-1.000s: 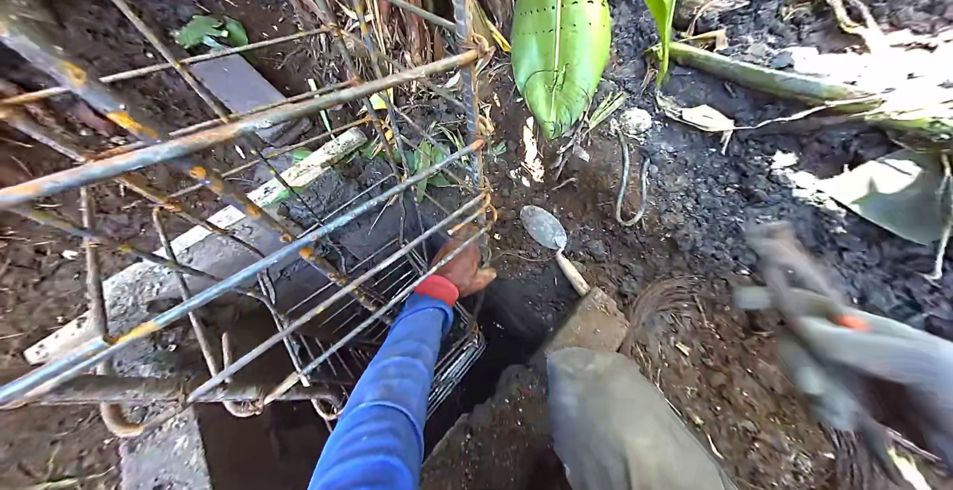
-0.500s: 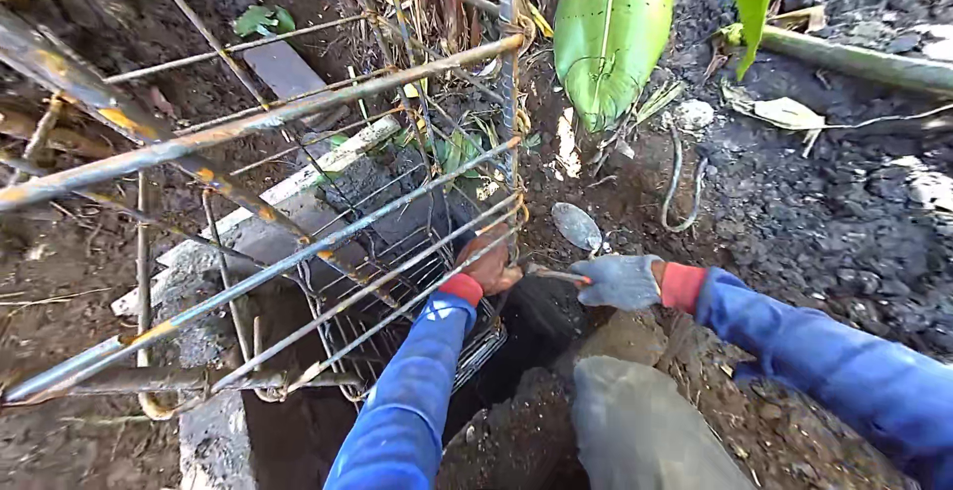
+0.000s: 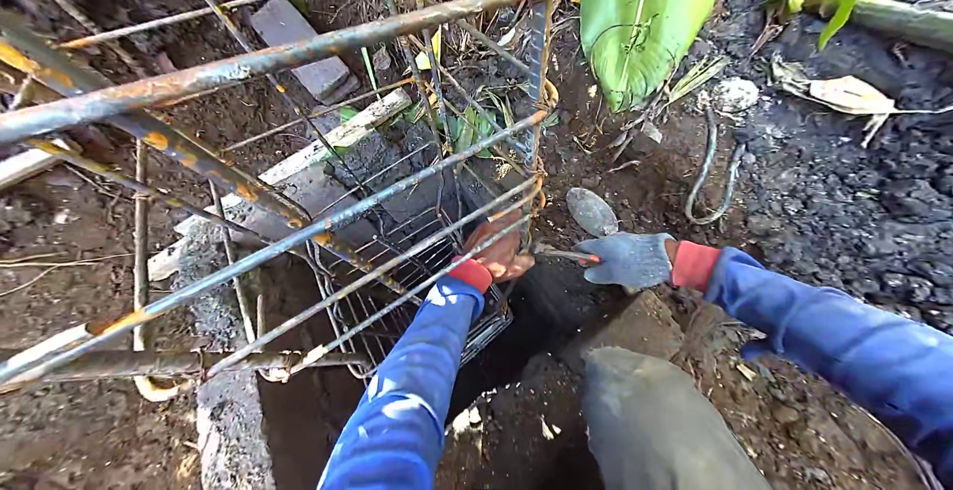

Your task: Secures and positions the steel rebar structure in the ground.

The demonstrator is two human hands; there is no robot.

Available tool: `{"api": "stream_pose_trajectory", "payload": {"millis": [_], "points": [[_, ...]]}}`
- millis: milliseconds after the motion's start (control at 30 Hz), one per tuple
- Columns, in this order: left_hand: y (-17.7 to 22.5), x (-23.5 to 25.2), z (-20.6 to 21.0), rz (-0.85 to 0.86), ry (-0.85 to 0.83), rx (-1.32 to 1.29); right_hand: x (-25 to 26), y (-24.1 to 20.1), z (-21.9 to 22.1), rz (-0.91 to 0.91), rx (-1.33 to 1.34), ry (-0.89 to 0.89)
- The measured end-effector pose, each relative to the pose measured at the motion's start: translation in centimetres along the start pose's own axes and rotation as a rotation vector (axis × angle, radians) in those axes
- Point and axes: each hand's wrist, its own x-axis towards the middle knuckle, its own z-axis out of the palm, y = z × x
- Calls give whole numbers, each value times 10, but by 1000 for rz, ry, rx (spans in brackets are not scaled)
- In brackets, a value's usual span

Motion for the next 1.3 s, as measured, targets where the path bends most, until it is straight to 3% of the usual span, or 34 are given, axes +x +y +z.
{"api": "stream_pose_trajectory", "payload": {"millis": [300,433,533,633,700,767,867,1033,1133,1300], "points": [[4,1,-6,-38,-41,24,8,10,-11,-38,-81,35],[3,-1,-6,9,-8,40,2,0,-12,64,15,16],[2,0,-4,19,-19,89,-13,-5,-12,96,504,-214],[-8,9,13,54,30,123,-19,8,9,-35,1105,-572],[-10,12,11,52,-1,114,-19,9,15,-61,1209,-616],[-11,13,9,44,-36,126,-26,0,2,-32,1000,-462],[-11,15,11,51,-35,125,-41,-23,-23,96,302,-150],[-11,17,10,58,-49,117,-70,-52,-33,226,-423,52],[-10,16,10,30,-90,92,-82,-30,-28,217,-524,16],[-5,14,6,11,-95,81,-107,15,-24,284,-390,25]]}}
